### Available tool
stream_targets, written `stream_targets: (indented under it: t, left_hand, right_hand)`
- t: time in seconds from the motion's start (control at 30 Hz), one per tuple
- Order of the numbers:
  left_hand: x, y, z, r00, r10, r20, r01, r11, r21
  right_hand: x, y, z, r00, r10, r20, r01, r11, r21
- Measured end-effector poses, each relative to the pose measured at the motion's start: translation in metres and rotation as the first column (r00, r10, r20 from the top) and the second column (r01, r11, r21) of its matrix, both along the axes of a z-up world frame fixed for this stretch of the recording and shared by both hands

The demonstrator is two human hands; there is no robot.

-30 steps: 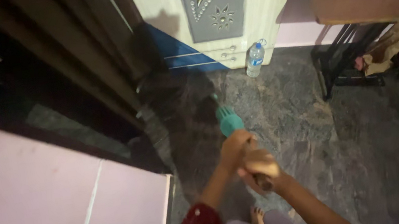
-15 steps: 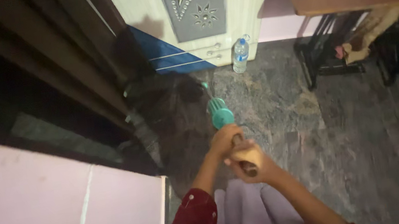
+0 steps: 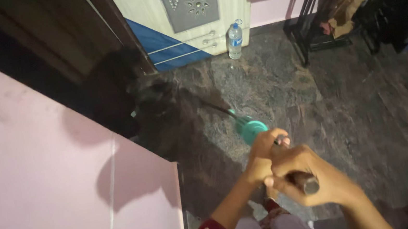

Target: The person mops a tiled floor in a room using a teal mop, moving it back and forth across the surface. The camera is head-mounted and shows the hands and mop head throughout.

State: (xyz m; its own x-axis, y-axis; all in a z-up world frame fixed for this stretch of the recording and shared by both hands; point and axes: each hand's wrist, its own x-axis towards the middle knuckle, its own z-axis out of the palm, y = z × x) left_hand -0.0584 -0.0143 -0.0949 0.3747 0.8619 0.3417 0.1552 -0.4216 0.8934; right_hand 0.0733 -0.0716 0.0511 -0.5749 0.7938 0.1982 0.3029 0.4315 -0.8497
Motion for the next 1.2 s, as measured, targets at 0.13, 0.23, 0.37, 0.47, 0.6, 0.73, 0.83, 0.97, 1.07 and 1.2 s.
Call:
stream_targets:
  t: [0.13, 0.23, 0.37, 0.47, 0.6, 0.73, 0.83, 0.97, 1.07, 1.2]
  left_hand:
    - [0.017, -0.008, -0.021, 0.999, -0.022, 0.031, 0.022, 1.000, -0.011]
    - [0.020, 0.009, -0.048, 1.000, 0.011, -0.027, -0.013, 0.999, -0.049]
    - [0.027, 0.042, -0.073, 0.999, 0.047, 0.019, -0.040, 0.963, -0.265]
    - [0.039, 0.079, -0.083, 0.997, 0.074, -0.015, -0.074, 0.997, 0.027]
    - [0.066, 0.130, -0.089, 0.996, 0.091, 0.002, -0.090, 0.992, 0.089]
    - [0.084, 0.180, -0.096, 0.993, 0.009, -0.115, -0.006, 1.000, 0.028]
    - [0.108, 0.207, -0.109, 0.980, 0.032, -0.198, -0.035, 0.999, -0.010]
    - [0.131, 0.233, -0.124, 0.985, -0.007, -0.170, 0.013, 0.999, 0.034]
    - [0.140, 0.231, -0.126, 0.970, -0.013, -0.243, 0.020, 0.999, 0.027]
    - [0.133, 0.202, -0.097, 0.960, -0.030, -0.279, 0.040, 0.999, 0.029]
  right_hand:
    - [-0.011, -0.012, 0.014, 0.991, 0.032, 0.130, -0.027, 0.999, -0.041]
    - [-0.019, -0.003, 0.008, 0.975, -0.015, 0.223, 0.049, 0.987, -0.151]
    - [-0.014, 0.030, -0.013, 0.995, -0.007, 0.097, 0.008, 1.000, -0.004]
    - [0.003, 0.064, -0.038, 1.000, -0.003, 0.015, 0.002, 0.997, 0.074]
    - [0.037, 0.114, -0.071, 0.998, -0.039, 0.039, 0.035, 0.994, 0.100]
    - [0.071, 0.163, -0.096, 1.000, -0.001, -0.019, 0.004, 0.986, 0.168]
    - [0.095, 0.189, -0.111, 0.998, 0.016, -0.062, -0.009, 0.994, 0.113]
    - [0.121, 0.205, -0.120, 0.997, -0.078, 0.021, 0.079, 0.995, -0.055]
    - [0.129, 0.195, -0.118, 0.991, -0.111, 0.081, 0.112, 0.994, -0.006]
    - [0.121, 0.167, -0.097, 0.993, -0.110, 0.033, 0.109, 0.994, 0.027]
